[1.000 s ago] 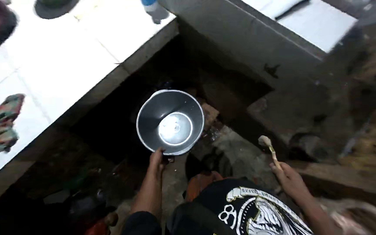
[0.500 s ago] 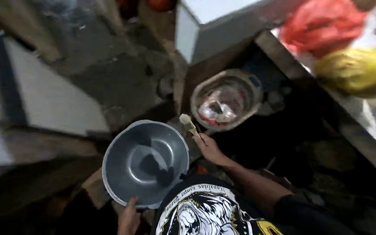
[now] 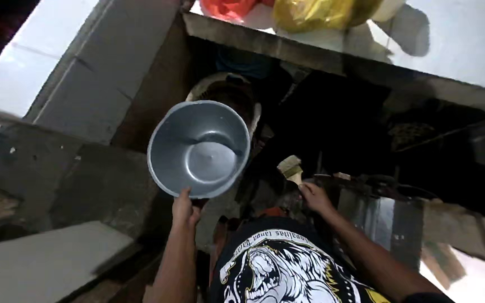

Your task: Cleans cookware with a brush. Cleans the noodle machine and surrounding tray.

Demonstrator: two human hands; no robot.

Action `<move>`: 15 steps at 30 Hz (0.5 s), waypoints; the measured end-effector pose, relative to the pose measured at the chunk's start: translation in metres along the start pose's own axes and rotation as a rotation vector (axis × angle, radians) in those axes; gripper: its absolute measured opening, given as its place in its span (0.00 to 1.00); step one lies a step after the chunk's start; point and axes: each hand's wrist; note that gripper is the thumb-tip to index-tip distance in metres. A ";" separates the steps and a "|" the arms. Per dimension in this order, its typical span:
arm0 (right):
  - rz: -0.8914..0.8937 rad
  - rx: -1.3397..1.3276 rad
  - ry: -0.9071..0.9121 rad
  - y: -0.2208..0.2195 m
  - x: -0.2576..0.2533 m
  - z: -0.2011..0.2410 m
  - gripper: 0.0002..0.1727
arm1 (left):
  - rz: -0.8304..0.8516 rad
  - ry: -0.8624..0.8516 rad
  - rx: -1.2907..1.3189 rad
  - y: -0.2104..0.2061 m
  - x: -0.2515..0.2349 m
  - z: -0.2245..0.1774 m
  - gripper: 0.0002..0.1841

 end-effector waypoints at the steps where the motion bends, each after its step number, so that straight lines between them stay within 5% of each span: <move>1: 0.028 0.004 -0.008 0.000 0.003 -0.006 0.24 | -0.003 -0.001 -0.025 -0.016 -0.008 -0.007 0.25; 7: 0.056 -0.127 -0.244 -0.015 0.038 -0.032 0.24 | 0.119 -0.018 -0.330 -0.090 -0.076 -0.018 0.26; 12: -0.184 -0.281 -0.263 -0.042 0.084 -0.042 0.27 | 0.180 0.009 -0.390 -0.118 -0.121 -0.016 0.26; 15: -0.252 -0.428 -0.300 -0.051 0.113 -0.038 0.18 | 0.272 -0.005 -0.533 -0.121 -0.148 -0.011 0.24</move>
Point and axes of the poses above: each hand's wrist, its own x-axis away from the middle knuckle, its own y-axis out of the back of the hand, z = x × y, and after that the axes turned 5 degrees about x, right-handed
